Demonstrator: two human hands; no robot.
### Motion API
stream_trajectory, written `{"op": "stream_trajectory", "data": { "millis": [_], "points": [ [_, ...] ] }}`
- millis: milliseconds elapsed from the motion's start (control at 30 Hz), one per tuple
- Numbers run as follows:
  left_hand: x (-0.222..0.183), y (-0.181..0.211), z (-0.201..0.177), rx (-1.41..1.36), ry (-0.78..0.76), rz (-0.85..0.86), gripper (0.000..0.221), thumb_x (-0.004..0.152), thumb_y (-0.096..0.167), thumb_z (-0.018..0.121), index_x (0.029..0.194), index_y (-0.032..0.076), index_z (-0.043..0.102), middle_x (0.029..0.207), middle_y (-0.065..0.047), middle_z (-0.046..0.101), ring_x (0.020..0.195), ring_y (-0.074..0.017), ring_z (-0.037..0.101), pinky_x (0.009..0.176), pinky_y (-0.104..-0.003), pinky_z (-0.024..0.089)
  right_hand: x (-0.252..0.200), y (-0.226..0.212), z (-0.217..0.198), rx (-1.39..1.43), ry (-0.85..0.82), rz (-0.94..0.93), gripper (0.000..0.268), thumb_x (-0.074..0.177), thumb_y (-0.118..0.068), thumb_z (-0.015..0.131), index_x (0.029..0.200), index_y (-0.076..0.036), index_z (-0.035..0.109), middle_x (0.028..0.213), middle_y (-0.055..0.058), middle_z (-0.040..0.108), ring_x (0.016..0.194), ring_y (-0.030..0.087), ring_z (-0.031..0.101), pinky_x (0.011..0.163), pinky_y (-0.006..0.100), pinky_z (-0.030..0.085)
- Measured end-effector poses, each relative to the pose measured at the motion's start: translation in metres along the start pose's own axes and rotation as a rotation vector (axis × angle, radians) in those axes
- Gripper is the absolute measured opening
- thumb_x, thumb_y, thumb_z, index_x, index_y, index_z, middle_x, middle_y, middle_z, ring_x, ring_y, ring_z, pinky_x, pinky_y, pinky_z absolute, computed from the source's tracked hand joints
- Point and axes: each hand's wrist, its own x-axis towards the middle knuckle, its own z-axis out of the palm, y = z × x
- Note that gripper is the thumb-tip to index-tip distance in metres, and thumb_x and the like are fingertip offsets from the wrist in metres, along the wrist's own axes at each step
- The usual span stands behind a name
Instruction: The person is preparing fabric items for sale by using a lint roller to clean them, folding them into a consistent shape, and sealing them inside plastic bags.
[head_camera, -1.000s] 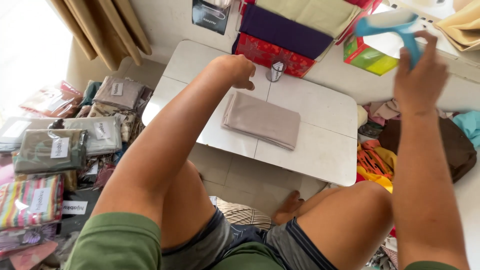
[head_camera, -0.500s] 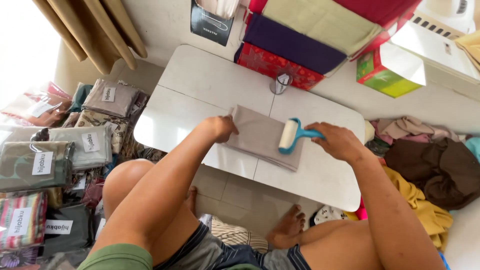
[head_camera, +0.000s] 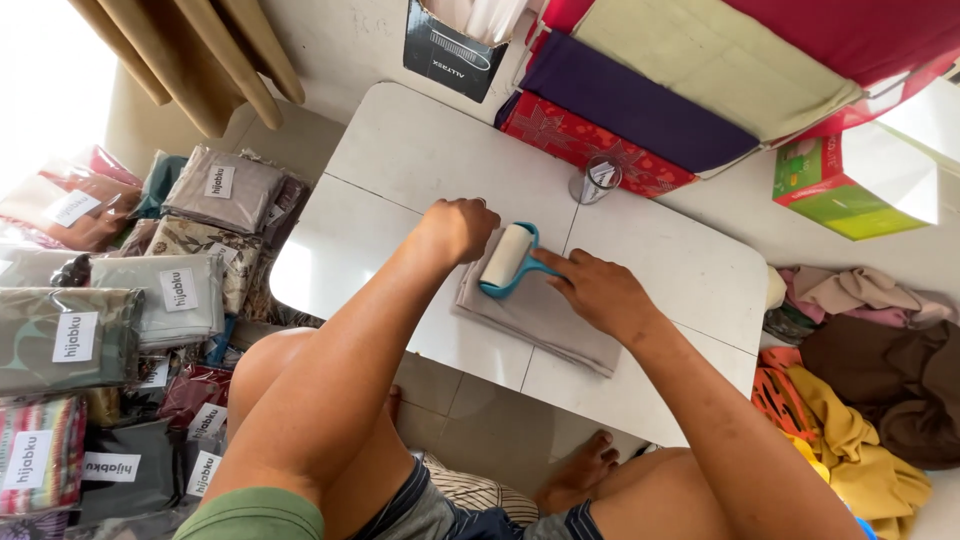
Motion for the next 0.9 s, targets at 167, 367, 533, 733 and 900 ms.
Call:
{"op": "stream_trajectory", "data": {
  "millis": [167,367,533,733,900],
  "points": [
    [0.007,-0.01,0.026,-0.076,-0.09,-0.028,0.017,0.08,0.015,0.064,0.086,0.027,0.075,0.082,0.002,0.067,0.074,-0.0221,0.069,0.067,-0.044,0.057,0.008,0.007,-0.018,-0.005,-0.083,0.033,0.046,0.104,-0.033,0.042,0.149,-0.038,0.05,0.099,0.01,0.07,0.085,0.03,0.073,0.075,0.045,0.059],
    [0.025,-0.027,0.018,-0.172,-0.528,-0.026,0.031,0.088,0.023,0.064,0.116,0.032,0.072,0.111,-0.001,0.07,0.103,-0.0266,0.07,0.089,-0.053,0.055,0.024,-0.009,-0.016,0.044,-0.067,-0.018,0.047,0.104,-0.032,0.042,0.15,-0.034,0.049,0.1,0.015,0.069,0.085,0.038,0.073,0.074,0.05,0.058],
    [0.028,-0.036,-0.006,-0.196,-0.655,-0.08,0.044,0.088,0.026,0.072,0.131,0.033,0.068,0.119,-0.003,0.07,0.11,-0.0277,0.07,0.094,-0.055,0.054,0.029,-0.001,-0.023,0.017,-0.108,0.032,0.045,0.102,-0.03,0.046,0.145,-0.034,0.057,0.092,0.011,0.071,0.075,0.031,0.074,0.067,0.044,0.058],
    [0.026,-0.037,-0.043,-0.23,-0.709,-0.07,0.046,0.092,0.028,0.073,0.137,0.025,0.065,0.125,-0.01,0.071,0.114,-0.0314,0.07,0.095,-0.054,0.056,0.035,-0.012,-0.019,0.11,-0.063,-0.031,0.045,0.104,-0.026,0.044,0.147,-0.029,0.056,0.095,0.014,0.069,0.077,0.032,0.072,0.069,0.045,0.058],
    [0.023,-0.037,-0.038,-0.258,-0.698,-0.055,0.047,0.091,0.028,0.074,0.137,0.026,0.065,0.125,-0.011,0.07,0.114,-0.0318,0.07,0.094,-0.054,0.056,0.029,-0.003,-0.023,0.064,-0.096,0.046,0.044,0.1,-0.025,0.05,0.142,-0.032,0.061,0.094,0.015,0.072,0.074,0.033,0.073,0.068,0.048,0.059]
  ]
}}
